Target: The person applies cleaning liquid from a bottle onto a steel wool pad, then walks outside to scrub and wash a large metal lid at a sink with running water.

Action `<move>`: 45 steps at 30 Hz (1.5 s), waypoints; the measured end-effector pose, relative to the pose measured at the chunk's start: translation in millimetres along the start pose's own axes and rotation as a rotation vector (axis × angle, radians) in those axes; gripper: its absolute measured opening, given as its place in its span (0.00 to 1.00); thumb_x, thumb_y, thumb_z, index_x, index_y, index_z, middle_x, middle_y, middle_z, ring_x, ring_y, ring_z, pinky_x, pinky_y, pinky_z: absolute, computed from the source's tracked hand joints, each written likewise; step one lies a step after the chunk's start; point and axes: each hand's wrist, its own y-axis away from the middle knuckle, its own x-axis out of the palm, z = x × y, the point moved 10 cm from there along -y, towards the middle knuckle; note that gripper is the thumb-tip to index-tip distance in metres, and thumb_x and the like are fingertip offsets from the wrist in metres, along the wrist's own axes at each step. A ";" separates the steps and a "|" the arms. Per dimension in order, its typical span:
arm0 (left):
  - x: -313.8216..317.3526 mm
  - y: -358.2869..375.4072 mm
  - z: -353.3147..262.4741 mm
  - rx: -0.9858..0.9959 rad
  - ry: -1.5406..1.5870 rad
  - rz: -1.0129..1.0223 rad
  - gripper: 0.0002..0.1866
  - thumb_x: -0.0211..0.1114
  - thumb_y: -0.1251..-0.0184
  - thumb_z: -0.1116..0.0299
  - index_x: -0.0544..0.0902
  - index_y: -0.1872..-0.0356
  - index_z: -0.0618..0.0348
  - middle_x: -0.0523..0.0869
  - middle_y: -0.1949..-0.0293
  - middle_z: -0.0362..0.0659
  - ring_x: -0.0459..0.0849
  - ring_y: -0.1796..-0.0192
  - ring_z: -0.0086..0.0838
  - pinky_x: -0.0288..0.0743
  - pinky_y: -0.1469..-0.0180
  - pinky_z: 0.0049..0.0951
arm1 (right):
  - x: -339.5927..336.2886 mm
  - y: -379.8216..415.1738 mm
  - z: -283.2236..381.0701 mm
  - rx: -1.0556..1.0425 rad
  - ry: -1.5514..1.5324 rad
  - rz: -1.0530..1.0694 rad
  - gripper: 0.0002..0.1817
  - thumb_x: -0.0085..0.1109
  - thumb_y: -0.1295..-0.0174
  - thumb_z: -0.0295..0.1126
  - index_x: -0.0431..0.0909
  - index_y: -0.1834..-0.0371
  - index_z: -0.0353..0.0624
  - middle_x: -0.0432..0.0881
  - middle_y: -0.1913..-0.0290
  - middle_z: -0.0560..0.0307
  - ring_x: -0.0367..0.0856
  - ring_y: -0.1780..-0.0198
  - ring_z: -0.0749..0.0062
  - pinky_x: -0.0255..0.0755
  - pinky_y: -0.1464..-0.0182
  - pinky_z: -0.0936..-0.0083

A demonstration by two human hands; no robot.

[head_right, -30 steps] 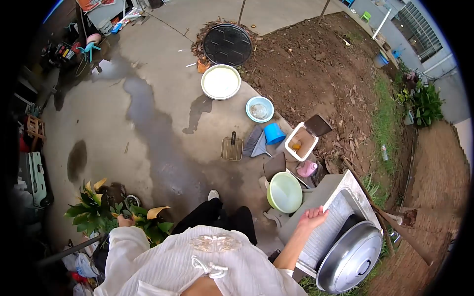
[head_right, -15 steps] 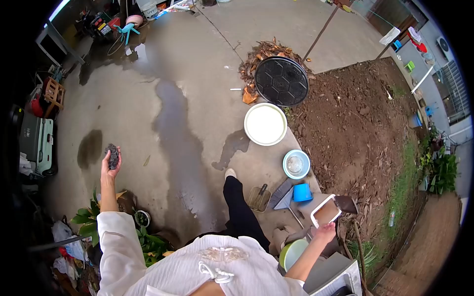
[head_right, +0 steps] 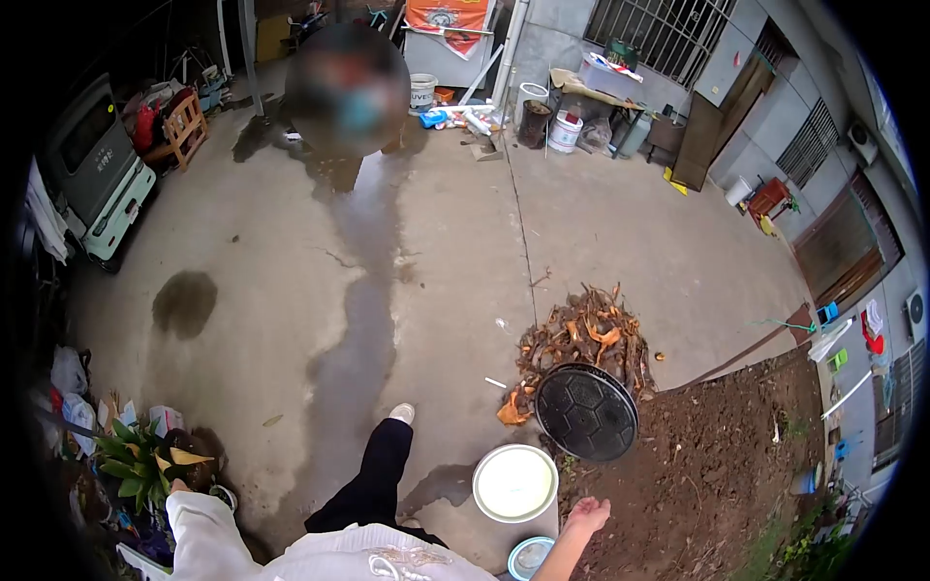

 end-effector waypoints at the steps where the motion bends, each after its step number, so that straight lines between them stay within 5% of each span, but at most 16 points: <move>1: 9.0 -13.5 -25.1 -0.132 0.097 0.056 0.08 0.56 0.37 0.67 0.77 0.69 0.62 0.80 0.74 0.51 0.78 0.72 0.42 0.73 0.67 0.42 | 42.4 -0.8 -12.3 -0.002 -0.005 0.029 0.15 0.56 0.34 0.40 0.68 0.63 0.38 0.71 0.71 0.58 0.72 0.78 0.75 0.74 0.78 0.82; 2: 8.3 -25.7 -55.8 -0.273 0.264 0.079 0.07 0.57 0.38 0.67 0.78 0.69 0.61 0.80 0.74 0.50 0.78 0.72 0.41 0.74 0.68 0.42 | 84.1 2.9 -24.0 0.007 -0.020 0.056 0.16 0.58 0.35 0.40 0.67 0.63 0.37 0.71 0.69 0.57 0.72 0.78 0.74 0.74 0.77 0.82; 4: 30.1 -48.0 -145.2 -0.577 0.777 0.126 0.06 0.58 0.39 0.68 0.78 0.69 0.59 0.79 0.74 0.47 0.78 0.73 0.40 0.74 0.69 0.42 | 141.7 -30.7 -52.3 0.110 -0.047 0.047 0.21 0.55 0.34 0.43 0.68 0.41 0.51 0.72 0.70 0.56 0.73 0.77 0.74 0.77 0.74 0.81; 6: 50.7 -62.2 -263.3 -0.786 1.179 0.260 0.05 0.59 0.40 0.68 0.78 0.69 0.57 0.79 0.75 0.45 0.79 0.73 0.38 0.75 0.70 0.42 | 181.8 -23.5 -67.6 0.122 -0.056 -0.089 0.22 0.57 0.36 0.44 0.69 0.41 0.50 0.71 0.55 0.55 0.75 0.69 0.72 0.77 0.73 0.79; 9: 3.1 -87.8 -505.5 -0.819 1.378 0.605 0.03 0.58 0.41 0.68 0.78 0.71 0.52 0.78 0.76 0.37 0.77 0.76 0.32 0.75 0.74 0.40 | 259.7 13.2 -53.2 0.171 -0.219 -0.081 0.22 0.60 0.39 0.41 0.71 0.43 0.47 0.74 0.58 0.56 0.75 0.71 0.72 0.77 0.72 0.78; 10: 42.1 -81.8 -602.1 -0.716 1.390 0.738 0.02 0.59 0.39 0.67 0.77 0.69 0.50 0.77 0.78 0.37 0.75 0.79 0.32 0.74 0.76 0.40 | 257.9 -18.7 -52.7 0.082 -0.279 -0.109 0.21 0.63 0.41 0.39 0.73 0.46 0.46 0.73 0.60 0.56 0.74 0.70 0.72 0.77 0.71 0.78; 14: -75.5 -77.0 -972.8 0.078 1.374 1.030 0.04 0.59 0.32 0.65 0.77 0.59 0.48 0.81 0.70 0.37 0.81 0.69 0.32 0.76 0.70 0.39 | 280.0 -142.9 -37.8 -0.107 -0.309 -0.099 0.20 0.62 0.41 0.39 0.73 0.50 0.40 0.73 0.61 0.54 0.74 0.71 0.73 0.77 0.71 0.81; 18: -231.5 -8.8 -1208.6 0.239 1.731 1.351 0.12 0.61 0.30 0.62 0.76 0.48 0.46 0.84 0.64 0.38 0.82 0.65 0.30 0.80 0.66 0.35 | 348.6 -189.3 -41.5 -0.139 -0.329 -0.291 0.15 0.61 0.40 0.37 0.72 0.59 0.39 0.73 0.63 0.54 0.75 0.69 0.72 0.77 0.71 0.81; 22: -345.9 16.9 -1327.4 0.231 1.974 1.379 0.12 0.61 0.30 0.63 0.77 0.48 0.46 0.85 0.63 0.38 0.82 0.65 0.29 0.80 0.66 0.36 | 441.7 -283.7 -65.0 -0.133 -0.417 -0.286 0.12 0.59 0.38 0.36 0.71 0.62 0.39 0.73 0.69 0.58 0.74 0.73 0.75 0.76 0.73 0.83; 23: -349.5 -4.4 -1340.4 0.237 1.787 1.171 0.11 0.60 0.30 0.65 0.77 0.49 0.46 0.84 0.64 0.38 0.82 0.65 0.29 0.79 0.67 0.36 | 483.4 -276.9 -58.9 -0.110 -0.439 -0.235 0.11 0.58 0.37 0.35 0.70 0.61 0.39 0.73 0.71 0.59 0.73 0.74 0.75 0.76 0.74 0.83; 25: -285.5 -86.6 -1358.0 0.024 1.626 0.717 0.07 0.59 0.33 0.68 0.80 0.55 0.46 0.83 0.66 0.37 0.82 0.67 0.29 0.75 0.70 0.35 | 538.6 -297.3 -60.9 -0.104 -0.428 -0.260 0.11 0.57 0.37 0.35 0.70 0.60 0.39 0.73 0.71 0.58 0.73 0.74 0.75 0.76 0.74 0.83; 26: -279.7 -97.2 -1334.4 -0.422 1.691 0.526 0.11 0.58 0.37 0.70 0.80 0.55 0.48 0.83 0.64 0.39 0.81 0.68 0.30 0.74 0.70 0.35 | 567.3 -306.7 -54.7 -0.109 -0.430 -0.281 0.11 0.57 0.37 0.35 0.70 0.60 0.39 0.73 0.71 0.58 0.73 0.74 0.75 0.76 0.73 0.82; 27: -285.7 -82.2 -1320.5 -0.579 1.824 0.405 0.12 0.58 0.42 0.72 0.81 0.56 0.54 0.82 0.64 0.41 0.80 0.69 0.33 0.75 0.70 0.36 | 591.9 -313.9 -50.1 -0.197 -0.363 -0.273 0.11 0.57 0.36 0.35 0.71 0.59 0.39 0.73 0.70 0.57 0.74 0.73 0.74 0.76 0.72 0.80; 33: -224.1 -117.5 -1347.9 -0.678 1.590 0.163 0.06 0.57 0.42 0.74 0.79 0.65 0.60 0.82 0.68 0.43 0.82 0.67 0.37 0.77 0.65 0.40 | 733.1 -395.9 -30.5 -0.018 -0.409 -0.317 0.10 0.57 0.37 0.36 0.75 0.60 0.40 0.76 0.72 0.56 0.76 0.75 0.72 0.75 0.72 0.78; 40: -213.0 -8.1 -1695.1 -0.448 1.122 0.737 0.02 0.60 0.43 0.74 0.77 0.70 0.60 0.80 0.73 0.45 0.79 0.71 0.36 0.72 0.76 0.41 | 905.5 -422.6 44.7 0.011 -0.565 -0.328 0.07 0.56 0.37 0.35 0.76 0.64 0.43 0.76 0.71 0.57 0.75 0.74 0.70 0.77 0.72 0.75; 45: -288.9 194.4 -2039.4 0.572 0.495 0.979 0.11 0.69 0.43 0.68 0.80 0.62 0.61 0.82 0.70 0.50 0.80 0.76 0.40 0.75 0.80 0.42 | 960.4 -407.6 96.5 -0.080 -0.695 -0.361 0.06 0.55 0.38 0.34 0.76 0.67 0.45 0.76 0.71 0.57 0.75 0.74 0.69 0.77 0.71 0.74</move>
